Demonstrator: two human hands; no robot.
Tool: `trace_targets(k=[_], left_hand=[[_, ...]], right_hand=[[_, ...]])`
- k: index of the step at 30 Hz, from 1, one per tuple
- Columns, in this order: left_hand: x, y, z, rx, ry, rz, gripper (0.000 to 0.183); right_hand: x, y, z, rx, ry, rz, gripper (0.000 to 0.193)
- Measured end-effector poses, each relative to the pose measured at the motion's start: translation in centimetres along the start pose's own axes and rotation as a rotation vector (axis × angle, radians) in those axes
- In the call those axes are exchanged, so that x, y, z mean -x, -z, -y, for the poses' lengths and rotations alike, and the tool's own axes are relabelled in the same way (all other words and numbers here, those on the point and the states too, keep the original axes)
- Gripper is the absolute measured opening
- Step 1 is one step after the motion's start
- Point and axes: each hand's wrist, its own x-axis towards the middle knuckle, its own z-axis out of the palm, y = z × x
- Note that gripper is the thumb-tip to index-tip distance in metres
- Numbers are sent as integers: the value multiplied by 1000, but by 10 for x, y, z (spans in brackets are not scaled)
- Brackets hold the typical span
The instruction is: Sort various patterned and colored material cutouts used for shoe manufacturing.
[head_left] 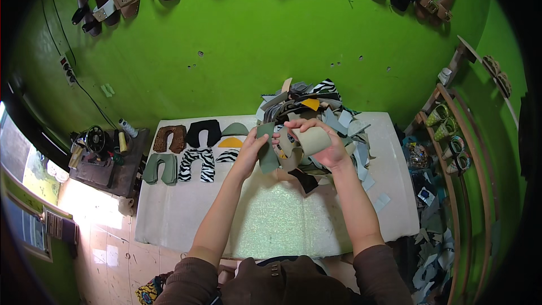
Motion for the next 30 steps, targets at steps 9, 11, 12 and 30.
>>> trace_targets(k=[9,11,12,30], left_hand=[[13,-13,6,58,-29,225,45],[16,-17,13,61,32,237,54],[17,-19,16,38,47,228,55],[29,-50,64,-413,-111,87,67]], right_hand=[[-7,-8,-18,-509,69,62,21],[-5,-5,-23,-531,83,-3,21],[-3,-2,-26,-552,98,-70,21],[40,47,-58,-602,319,-583,20]])
